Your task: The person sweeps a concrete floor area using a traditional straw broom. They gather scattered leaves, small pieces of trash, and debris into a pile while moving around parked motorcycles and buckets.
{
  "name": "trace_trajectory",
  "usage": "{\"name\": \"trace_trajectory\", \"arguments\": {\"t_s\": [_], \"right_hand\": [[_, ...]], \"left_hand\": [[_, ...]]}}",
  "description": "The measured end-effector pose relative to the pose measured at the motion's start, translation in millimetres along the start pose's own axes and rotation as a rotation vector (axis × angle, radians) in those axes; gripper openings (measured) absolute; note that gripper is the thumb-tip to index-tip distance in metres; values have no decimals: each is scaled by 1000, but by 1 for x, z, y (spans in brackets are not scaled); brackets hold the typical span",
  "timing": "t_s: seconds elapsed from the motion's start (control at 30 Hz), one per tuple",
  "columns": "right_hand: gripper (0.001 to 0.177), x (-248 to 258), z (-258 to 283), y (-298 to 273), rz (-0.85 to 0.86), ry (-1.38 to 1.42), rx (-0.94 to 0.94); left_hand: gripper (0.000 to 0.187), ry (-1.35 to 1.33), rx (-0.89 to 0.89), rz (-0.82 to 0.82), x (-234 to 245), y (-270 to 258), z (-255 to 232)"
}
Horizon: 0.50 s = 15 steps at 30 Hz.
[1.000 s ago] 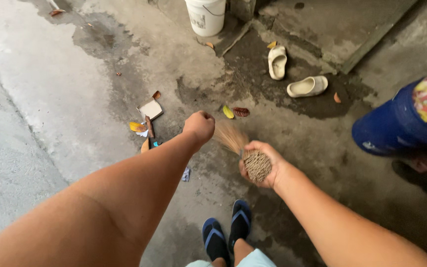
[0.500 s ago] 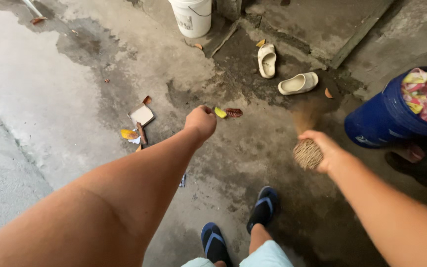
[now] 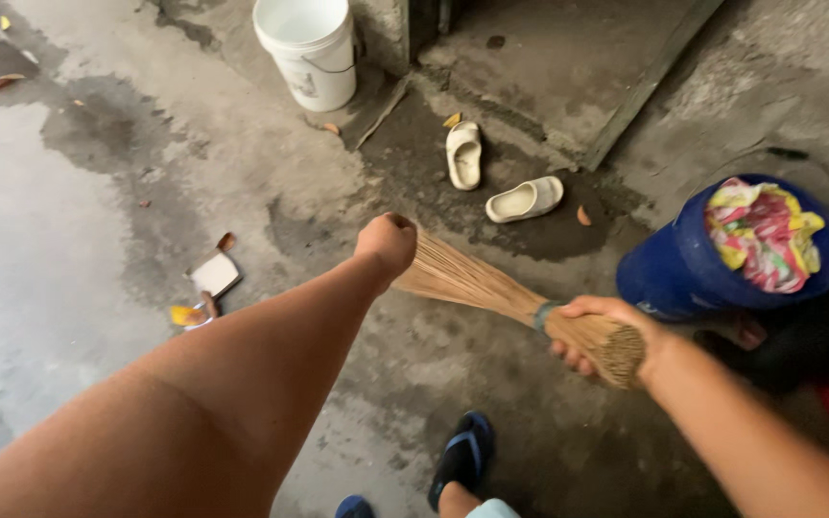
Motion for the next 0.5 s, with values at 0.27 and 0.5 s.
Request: {"name": "trace_trajectory", "arguments": {"t_s": [0.27,0.5], "right_hand": [[43,133,114,-30,-115,3,179],[32,179,177,46,-462,-127,19]], "left_hand": [[32,2,35,29,-46,38,-44],[32,81,40,8,-66,49,-24]]}}
Point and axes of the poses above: each hand's wrist, its own y-axis towards the middle knuckle, its own x-axis out of the back of the hand, z = x × y, the point moved 3 cm from there along y, towards the middle knuckle, and after that the axes turned 4 degrees about z, right-handed, at the moved point
